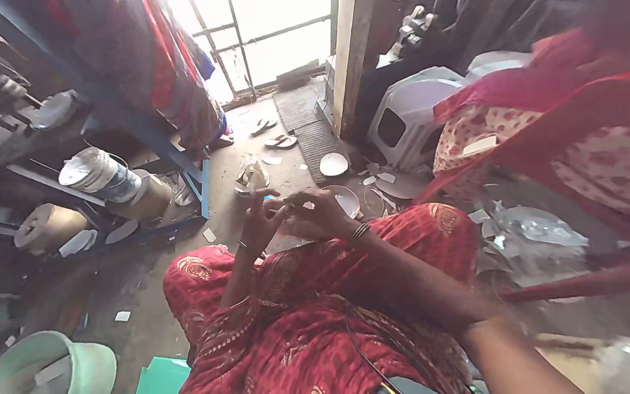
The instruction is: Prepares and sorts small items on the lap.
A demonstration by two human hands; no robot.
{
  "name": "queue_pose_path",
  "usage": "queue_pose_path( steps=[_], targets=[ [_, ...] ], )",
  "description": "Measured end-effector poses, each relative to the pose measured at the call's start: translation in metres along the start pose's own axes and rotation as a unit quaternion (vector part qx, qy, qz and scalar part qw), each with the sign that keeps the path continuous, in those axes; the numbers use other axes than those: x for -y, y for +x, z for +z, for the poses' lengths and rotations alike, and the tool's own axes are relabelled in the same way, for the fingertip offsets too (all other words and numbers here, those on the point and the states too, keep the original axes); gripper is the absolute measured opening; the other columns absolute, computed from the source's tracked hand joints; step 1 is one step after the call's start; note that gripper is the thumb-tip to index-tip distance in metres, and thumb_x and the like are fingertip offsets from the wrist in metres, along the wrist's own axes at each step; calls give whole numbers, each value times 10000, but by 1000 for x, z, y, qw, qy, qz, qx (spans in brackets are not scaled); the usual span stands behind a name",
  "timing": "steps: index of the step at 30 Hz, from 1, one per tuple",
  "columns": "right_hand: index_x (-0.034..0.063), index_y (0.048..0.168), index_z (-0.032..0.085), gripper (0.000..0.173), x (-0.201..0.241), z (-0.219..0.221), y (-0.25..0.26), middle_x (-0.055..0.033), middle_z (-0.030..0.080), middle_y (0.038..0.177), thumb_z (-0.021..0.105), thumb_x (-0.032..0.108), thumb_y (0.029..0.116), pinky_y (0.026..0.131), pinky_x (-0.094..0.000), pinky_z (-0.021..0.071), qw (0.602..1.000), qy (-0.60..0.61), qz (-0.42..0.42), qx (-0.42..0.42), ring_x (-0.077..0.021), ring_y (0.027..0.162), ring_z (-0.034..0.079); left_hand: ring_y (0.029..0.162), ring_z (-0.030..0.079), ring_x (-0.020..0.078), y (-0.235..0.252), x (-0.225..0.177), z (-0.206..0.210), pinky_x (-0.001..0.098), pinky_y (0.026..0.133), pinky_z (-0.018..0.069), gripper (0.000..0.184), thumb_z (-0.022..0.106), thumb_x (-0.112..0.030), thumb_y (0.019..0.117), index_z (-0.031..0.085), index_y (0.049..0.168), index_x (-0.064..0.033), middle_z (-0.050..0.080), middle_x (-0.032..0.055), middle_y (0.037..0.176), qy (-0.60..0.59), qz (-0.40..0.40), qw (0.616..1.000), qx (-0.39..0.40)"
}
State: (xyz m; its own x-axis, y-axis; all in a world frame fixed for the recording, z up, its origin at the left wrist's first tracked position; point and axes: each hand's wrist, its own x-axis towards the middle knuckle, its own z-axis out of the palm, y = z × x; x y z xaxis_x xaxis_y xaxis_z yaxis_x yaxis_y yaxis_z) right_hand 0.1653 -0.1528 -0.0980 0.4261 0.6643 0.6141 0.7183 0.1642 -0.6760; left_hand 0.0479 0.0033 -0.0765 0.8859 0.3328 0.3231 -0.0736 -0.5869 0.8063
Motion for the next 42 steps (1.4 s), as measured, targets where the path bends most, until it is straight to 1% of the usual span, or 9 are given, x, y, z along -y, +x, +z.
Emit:
queue_pose_path(
  steps=[4, 8, 14, 23, 25, 28, 32, 37, 42],
  targets=[
    [22, 1015, 773, 150, -4, 3, -6, -84, 749, 896, 755, 76, 876, 795, -322, 588, 999, -12, 33, -31, -161, 810, 705, 851, 765, 163, 0, -3, 1, 346, 799, 637, 360, 729, -88, 933, 592, 1249, 14, 768, 105, 1006, 89, 49, 994, 37],
    [35, 962, 790, 102, -10, 6, -8, -84, 762, 919, 751, 56, 870, 824, -323, 585, 998, -35, -10, -59, -178, 868, 716, 854, 763, 184, 0, -1, 1, 359, 787, 625, 289, 677, -108, 967, 621, 1232, -7, 771, 105, 1017, 167, 111, 978, 52],
    [25, 990, 797, 132, -10, 12, -9, -118, 756, 982, 718, 79, 899, 876, -342, 583, 996, -31, -25, -80, -211, 943, 715, 834, 759, 160, -2, -1, -5, 338, 773, 626, 338, 671, -89, 973, 566, 1276, 17, 767, 103, 1019, 135, 112, 983, 50],
    [43, 971, 771, 285, -16, 34, -13, -140, 727, 982, 792, 116, 696, 878, -489, 554, 988, -140, -19, -56, -332, 979, 677, 779, 739, 251, -5, 12, 11, 432, 767, 615, 277, 609, -96, 1015, 607, 1259, 36, 745, 147, 909, 182, 90, 979, 35],
    [40, 966, 761, 234, -18, 36, -12, -146, 717, 976, 778, 84, 737, 893, -505, 545, 986, -161, 2, -39, -347, 991, 669, 783, 740, 294, -6, 13, 17, 469, 769, 609, 287, 585, -90, 1023, 621, 1275, 42, 743, 171, 911, 212, 80, 974, 29],
    [45, 947, 747, 77, -24, 39, -12, -146, 694, 973, 682, 50, 907, 862, -513, 528, 978, -200, 58, -16, -355, 1010, 642, 881, 744, 346, -9, 14, 27, 496, 848, 597, 304, 548, -92, 1043, 638, 1308, 28, 739, 208, 1008, 254, 62, 965, 29],
    [15, 955, 728, 93, -26, 37, -8, -206, 636, 1067, 705, 83, 897, 947, -546, 486, 965, -174, 187, 57, -396, 1090, 580, 1053, 724, 360, -12, 13, 38, 478, 966, 562, 291, 522, -71, 1048, 670, 1287, 5, 730, 210, 1144, 310, 23, 949, 47],
    [-63, 1149, 671, 242, -21, 24, -7, -282, 572, 1268, 569, 109, 1015, 1024, -547, 470, 936, -23, 327, 127, -424, 1201, 555, 1082, 715, 336, -14, 23, 44, 464, 978, 555, 288, 489, 9, 1024, 709, 1210, -14, 730, 185, 1157, 323, 39, 944, 60],
    [-61, 1053, 655, 342, -32, 21, -10, -211, 635, 1008, 436, 197, 1099, 877, -478, 495, 937, 62, 326, 112, -301, 947, 621, 1041, 727, 368, -14, 38, 50, 485, 926, 580, 243, 517, 16, 1002, 718, 1138, 31, 737, 210, 1103, 347, 70, 935, 21]
  ],
)
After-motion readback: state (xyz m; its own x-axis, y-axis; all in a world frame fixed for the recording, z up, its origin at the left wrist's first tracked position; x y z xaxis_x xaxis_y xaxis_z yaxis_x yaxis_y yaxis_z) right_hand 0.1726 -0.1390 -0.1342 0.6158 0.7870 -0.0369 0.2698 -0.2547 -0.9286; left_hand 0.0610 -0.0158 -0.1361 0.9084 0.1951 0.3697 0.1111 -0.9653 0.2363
